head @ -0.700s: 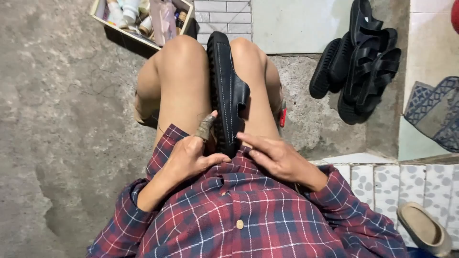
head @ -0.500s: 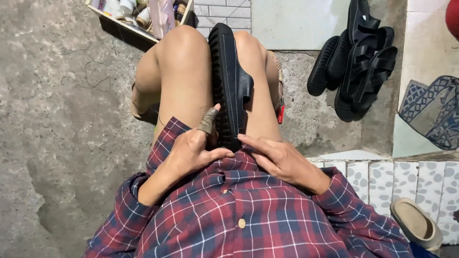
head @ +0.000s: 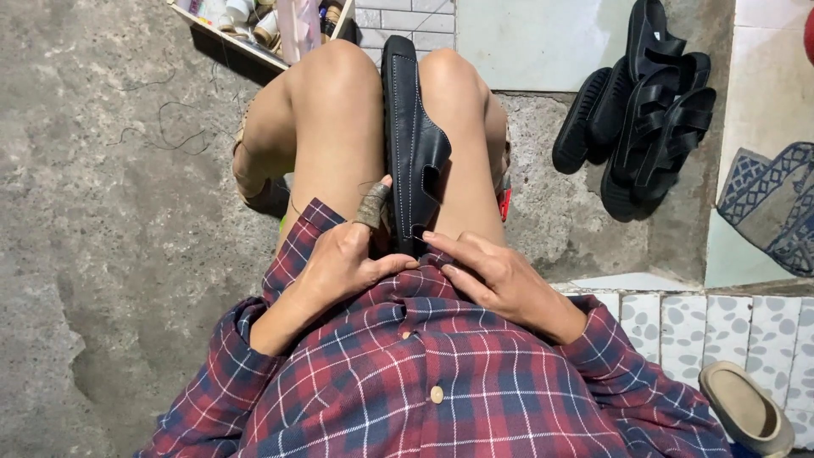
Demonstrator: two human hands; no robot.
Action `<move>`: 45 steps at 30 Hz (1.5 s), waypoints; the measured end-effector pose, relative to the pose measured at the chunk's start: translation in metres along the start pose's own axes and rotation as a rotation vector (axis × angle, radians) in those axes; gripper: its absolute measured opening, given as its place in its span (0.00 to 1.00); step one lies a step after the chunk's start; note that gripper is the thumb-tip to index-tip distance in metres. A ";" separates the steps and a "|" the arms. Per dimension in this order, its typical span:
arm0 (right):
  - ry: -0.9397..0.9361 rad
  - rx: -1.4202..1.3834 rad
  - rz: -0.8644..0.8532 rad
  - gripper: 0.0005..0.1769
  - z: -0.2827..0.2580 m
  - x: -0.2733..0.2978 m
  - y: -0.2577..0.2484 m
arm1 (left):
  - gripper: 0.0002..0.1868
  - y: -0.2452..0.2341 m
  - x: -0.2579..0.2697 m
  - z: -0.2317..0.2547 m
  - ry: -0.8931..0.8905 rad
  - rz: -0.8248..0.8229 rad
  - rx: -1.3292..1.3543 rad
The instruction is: Hand-stitching the sole of a black sandal using a needle and thread
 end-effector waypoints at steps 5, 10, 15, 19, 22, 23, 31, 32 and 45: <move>0.013 0.162 -0.031 0.23 0.000 -0.004 0.000 | 0.56 -0.025 0.002 0.034 0.016 -0.008 0.039; 0.037 0.268 -0.064 0.23 0.007 0.001 0.002 | 0.57 -0.023 0.001 0.028 -0.008 -0.039 0.065; 0.022 0.227 -0.050 0.24 0.002 -0.001 0.002 | 0.57 -0.023 -0.002 0.027 -0.011 -0.060 0.060; 0.013 0.202 -0.065 0.26 0.005 0.001 0.001 | 0.56 -0.026 -0.003 0.031 0.005 -0.068 0.059; 0.000 0.207 -0.069 0.27 0.004 0.000 0.001 | 0.55 -0.030 -0.001 0.035 0.015 -0.100 0.073; -0.003 0.246 -0.104 0.27 0.001 -0.002 -0.001 | 0.55 -0.030 -0.002 0.034 0.019 -0.107 0.055; 0.063 0.291 -0.067 0.26 0.007 0.003 0.001 | 0.52 -0.029 -0.002 0.033 0.025 -0.126 0.010; 0.069 0.255 -0.051 0.26 0.008 0.003 0.000 | 0.53 -0.028 -0.002 0.032 0.033 -0.115 0.016; 0.096 0.403 -0.181 0.31 0.005 0.008 0.003 | 0.53 -0.028 -0.001 0.037 0.044 -0.073 0.015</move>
Point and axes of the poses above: each hand's wrist, its own x-axis away from the middle knuckle, its own y-axis out of the palm, z = x × y, the point moved 1 cm from there along -x, towards the middle knuckle, and after that the axes turned 6 degrees about -y, right-handed, at the moved point
